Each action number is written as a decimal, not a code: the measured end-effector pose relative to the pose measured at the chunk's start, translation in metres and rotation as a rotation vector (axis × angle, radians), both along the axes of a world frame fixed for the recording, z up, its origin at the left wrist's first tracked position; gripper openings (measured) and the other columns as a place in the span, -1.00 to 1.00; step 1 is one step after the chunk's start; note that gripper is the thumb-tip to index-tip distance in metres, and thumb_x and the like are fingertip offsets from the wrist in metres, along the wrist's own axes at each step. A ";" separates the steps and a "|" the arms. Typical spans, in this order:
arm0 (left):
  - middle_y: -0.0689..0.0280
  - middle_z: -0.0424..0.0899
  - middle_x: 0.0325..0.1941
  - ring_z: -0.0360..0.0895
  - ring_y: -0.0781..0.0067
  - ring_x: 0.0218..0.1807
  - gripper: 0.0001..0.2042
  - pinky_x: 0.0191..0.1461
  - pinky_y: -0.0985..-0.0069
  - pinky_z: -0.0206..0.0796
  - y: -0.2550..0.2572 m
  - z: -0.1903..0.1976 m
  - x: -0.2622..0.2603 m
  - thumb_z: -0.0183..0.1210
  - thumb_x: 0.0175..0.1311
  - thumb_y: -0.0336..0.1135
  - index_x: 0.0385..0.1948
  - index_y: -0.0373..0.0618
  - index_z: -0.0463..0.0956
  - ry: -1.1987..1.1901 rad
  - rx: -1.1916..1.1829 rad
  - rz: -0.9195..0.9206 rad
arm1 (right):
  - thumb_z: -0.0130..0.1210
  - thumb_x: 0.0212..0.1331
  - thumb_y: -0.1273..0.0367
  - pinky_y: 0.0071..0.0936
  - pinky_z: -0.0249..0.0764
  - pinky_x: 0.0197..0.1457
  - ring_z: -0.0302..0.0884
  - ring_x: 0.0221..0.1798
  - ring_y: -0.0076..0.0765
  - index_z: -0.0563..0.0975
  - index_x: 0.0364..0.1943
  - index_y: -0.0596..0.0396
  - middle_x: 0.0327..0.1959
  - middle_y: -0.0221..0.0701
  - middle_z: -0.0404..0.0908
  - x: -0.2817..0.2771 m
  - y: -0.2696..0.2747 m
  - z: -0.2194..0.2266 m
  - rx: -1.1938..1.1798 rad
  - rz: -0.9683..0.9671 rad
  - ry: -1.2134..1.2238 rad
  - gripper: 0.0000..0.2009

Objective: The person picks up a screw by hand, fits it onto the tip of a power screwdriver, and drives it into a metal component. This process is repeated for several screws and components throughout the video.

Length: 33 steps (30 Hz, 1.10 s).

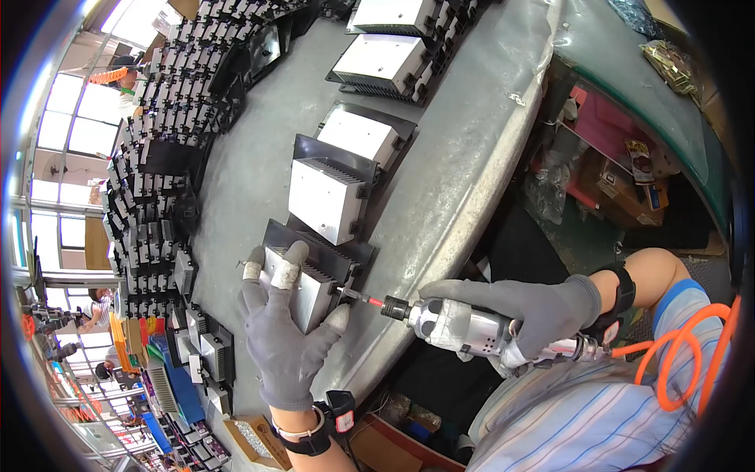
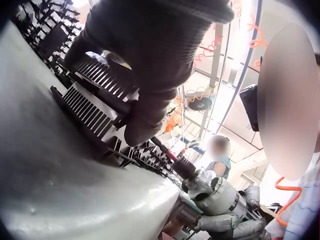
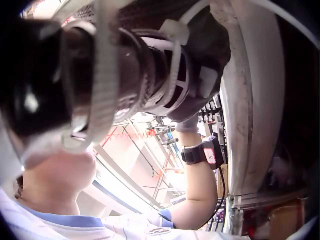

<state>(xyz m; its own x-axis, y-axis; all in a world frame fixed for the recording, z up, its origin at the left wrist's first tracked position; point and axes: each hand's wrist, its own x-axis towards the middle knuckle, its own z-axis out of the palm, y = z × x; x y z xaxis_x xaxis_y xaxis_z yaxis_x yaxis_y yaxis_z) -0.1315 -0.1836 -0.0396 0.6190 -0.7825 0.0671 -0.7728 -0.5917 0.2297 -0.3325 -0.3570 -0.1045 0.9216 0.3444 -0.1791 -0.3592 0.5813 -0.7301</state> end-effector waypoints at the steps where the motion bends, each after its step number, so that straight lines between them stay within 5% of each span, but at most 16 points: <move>1: 0.02 0.19 0.27 0.22 0.02 0.27 -0.21 0.22 0.20 0.18 0.000 -0.001 0.000 0.41 -0.35 -0.01 0.12 0.02 0.39 0.000 0.000 -0.002 | 0.03 -0.29 0.57 -0.52 0.53 -0.39 0.47 -0.40 -0.47 -0.10 0.35 -0.04 -0.26 -0.30 0.33 0.001 0.000 -0.002 0.020 0.003 -0.005 -0.07; 4: 0.02 0.19 0.27 0.21 0.02 0.28 -0.21 0.23 0.20 0.18 0.002 -0.002 0.001 0.41 -0.35 0.02 0.12 0.02 0.39 -0.036 -0.015 -0.029 | 0.03 -0.30 0.55 -0.51 0.53 -0.43 0.47 -0.48 -0.45 -0.08 0.35 -0.06 -0.29 -0.30 0.34 0.003 0.002 -0.001 0.030 0.004 -0.005 -0.07; 12: 0.05 0.24 0.24 0.28 0.05 0.23 -0.32 0.19 0.26 0.23 -0.002 -0.001 -0.004 0.34 -0.35 -0.28 0.07 0.01 0.45 -0.065 -0.016 0.012 | 0.03 -0.28 0.48 -0.49 0.54 -0.44 0.48 -0.53 -0.43 -0.07 0.34 -0.04 -0.31 -0.27 0.35 0.003 0.008 0.008 0.074 -0.032 0.035 -0.10; 24: 0.00 0.31 0.17 0.30 -0.04 0.14 -0.27 0.13 0.22 0.25 0.006 -0.012 0.002 0.37 -0.42 -0.23 0.07 0.21 0.46 -0.106 -0.154 -0.066 | -0.01 -0.24 0.52 -0.57 0.47 -0.49 0.45 -0.48 -0.47 -0.07 0.33 0.03 -0.32 -0.29 0.34 0.000 0.005 0.021 0.036 -0.007 0.031 -0.14; 27: 0.02 0.29 0.20 0.31 -0.01 0.15 -0.27 0.12 0.24 0.28 0.032 -0.002 -0.009 0.38 -0.41 -0.23 0.07 0.20 0.46 -0.111 -0.291 0.172 | -0.01 -0.20 0.54 -0.59 0.40 -0.39 0.38 -0.36 -0.52 -0.11 0.35 0.03 -0.28 -0.34 0.33 -0.012 0.009 0.031 -0.035 -0.008 -0.085 -0.13; 28: 0.02 0.31 0.17 0.32 0.05 0.18 -0.28 0.18 0.28 0.23 0.052 0.004 -0.013 0.37 -0.30 -0.17 0.12 0.04 0.41 -0.104 -0.333 0.181 | -0.01 -0.18 0.54 -0.58 0.38 -0.34 0.35 -0.31 -0.52 -0.13 0.35 0.04 -0.26 -0.35 0.32 -0.014 0.008 0.033 -0.130 0.010 -0.131 -0.13; 29: 0.01 0.32 0.16 0.34 0.04 0.15 -0.27 0.18 0.26 0.23 0.066 0.002 -0.016 0.37 -0.32 -0.14 0.11 0.05 0.42 -0.244 -0.207 0.208 | -0.01 -0.17 0.54 -0.56 0.36 -0.28 0.32 -0.27 -0.53 -0.15 0.36 0.04 -0.25 -0.36 0.31 -0.015 0.009 0.032 -0.226 0.020 -0.177 -0.12; 32: -0.05 0.34 0.15 0.33 -0.01 0.16 -0.23 0.17 0.23 0.25 0.088 -0.001 -0.027 0.39 -0.37 -0.11 0.13 0.05 0.40 -0.196 0.076 0.139 | 0.03 -0.18 0.53 -0.53 0.37 -0.21 0.33 -0.22 -0.48 -0.15 0.36 0.06 -0.21 -0.32 0.32 -0.008 0.015 0.027 -0.152 0.104 -0.075 -0.11; 33: -0.08 0.32 0.17 0.31 -0.08 0.17 -0.16 0.17 0.21 0.24 0.086 -0.010 -0.030 0.39 -0.37 -0.12 0.20 0.07 0.31 -0.085 0.086 0.240 | 0.04 -0.18 0.53 -0.52 0.38 -0.21 0.32 -0.20 -0.47 -0.15 0.36 0.06 -0.20 -0.30 0.32 -0.004 0.019 0.026 -0.163 0.108 -0.052 -0.10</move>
